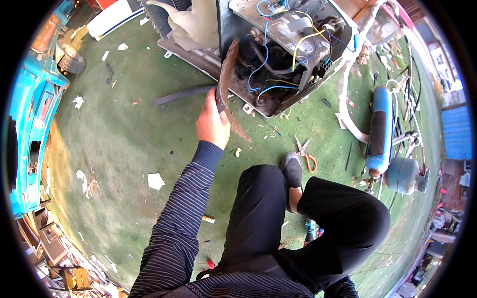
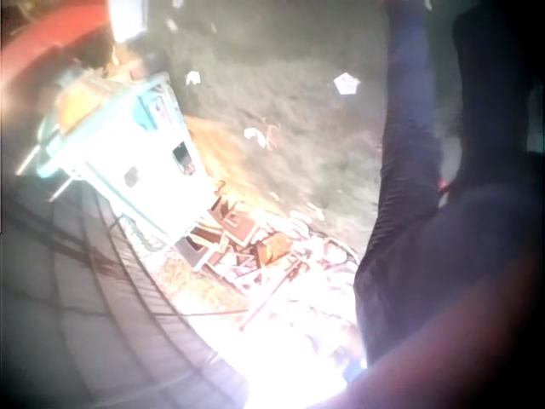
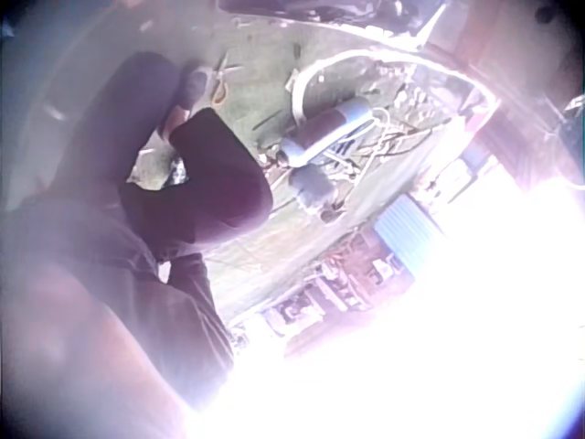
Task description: The person uses a cordless drill to remove screws from the casing of a white appliance, likely an air conditioner unit. They then flip the unit over to access the back and continue removing screws from the rear panel.
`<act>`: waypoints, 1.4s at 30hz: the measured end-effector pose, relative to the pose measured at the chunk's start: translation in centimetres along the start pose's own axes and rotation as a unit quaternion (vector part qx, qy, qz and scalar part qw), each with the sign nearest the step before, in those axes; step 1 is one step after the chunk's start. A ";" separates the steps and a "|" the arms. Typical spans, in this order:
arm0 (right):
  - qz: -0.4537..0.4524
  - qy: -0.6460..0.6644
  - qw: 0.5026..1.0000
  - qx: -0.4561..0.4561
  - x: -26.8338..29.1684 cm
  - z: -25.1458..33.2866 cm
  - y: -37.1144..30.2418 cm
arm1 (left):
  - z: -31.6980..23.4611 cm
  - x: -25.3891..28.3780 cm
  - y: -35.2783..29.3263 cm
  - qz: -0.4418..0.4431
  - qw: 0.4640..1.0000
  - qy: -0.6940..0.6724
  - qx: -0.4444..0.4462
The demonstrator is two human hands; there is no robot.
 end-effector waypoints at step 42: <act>-0.214 0.859 0.406 -0.229 -17.9 4.9 -20.9 | 11.6 -21.9 10.0 0.145 0.955 -0.224 0.126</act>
Point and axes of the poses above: each hand's wrist, its own y-axis towards the middle knuckle, its own x-axis out of the back of the hand, z = x × y, the point moved 9 cm from there along y, towards the middle knuckle, and after that the axes turned 2 degrees about x, right-handed, at the moved point
